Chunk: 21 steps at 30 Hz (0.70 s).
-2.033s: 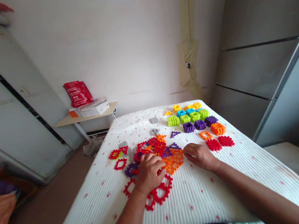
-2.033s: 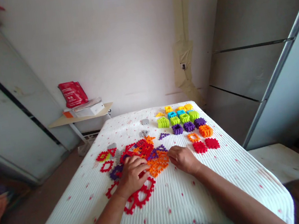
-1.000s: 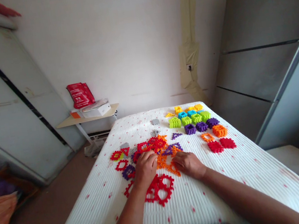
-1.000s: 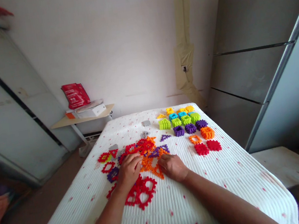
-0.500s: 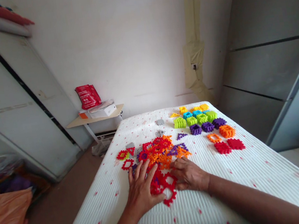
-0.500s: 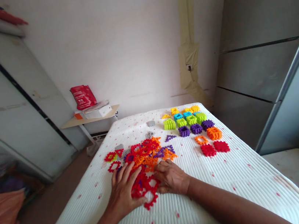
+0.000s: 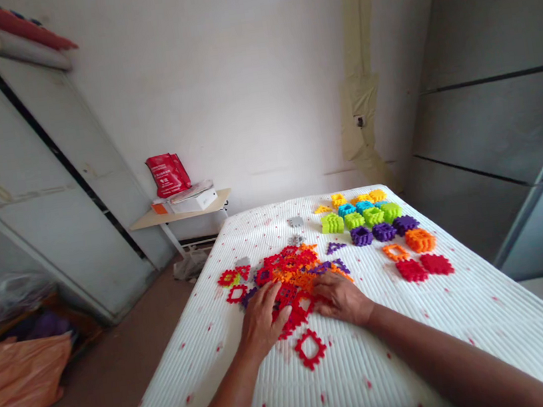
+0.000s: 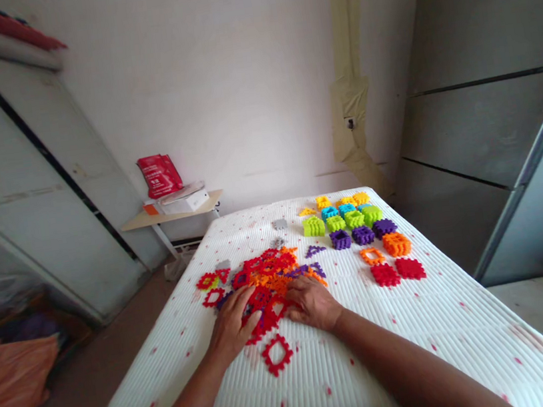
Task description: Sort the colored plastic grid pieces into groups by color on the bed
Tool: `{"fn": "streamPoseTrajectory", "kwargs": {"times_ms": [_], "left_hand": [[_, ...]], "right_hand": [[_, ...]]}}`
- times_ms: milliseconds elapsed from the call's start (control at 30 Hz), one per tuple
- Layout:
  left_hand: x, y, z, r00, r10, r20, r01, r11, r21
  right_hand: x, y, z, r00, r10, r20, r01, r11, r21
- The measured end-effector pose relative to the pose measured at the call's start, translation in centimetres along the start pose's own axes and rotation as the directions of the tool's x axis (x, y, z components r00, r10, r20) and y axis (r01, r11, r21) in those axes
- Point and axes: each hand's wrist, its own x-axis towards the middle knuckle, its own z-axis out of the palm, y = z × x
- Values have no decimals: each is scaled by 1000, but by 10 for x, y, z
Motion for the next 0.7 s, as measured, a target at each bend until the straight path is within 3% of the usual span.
{"fn": "streamPoseTrajectory", "kwargs": {"times_ms": [200, 500, 700], "left_hand": [[0, -1, 3, 988, -5, -155, 1, 1000, -26], [-1, -5, 8, 954, -64, -294, 62, 998, -16], [-1, -4, -5, 920, -147, -363, 128, 989, -77]], "right_hand": [[-4, 1, -1, 997, 27, -71, -27, 1000, -1], [-6, 1, 2, 993, 57, -106, -60, 998, -17], [-6, -1, 0, 992, 57, -109, -61, 998, -26]]}}
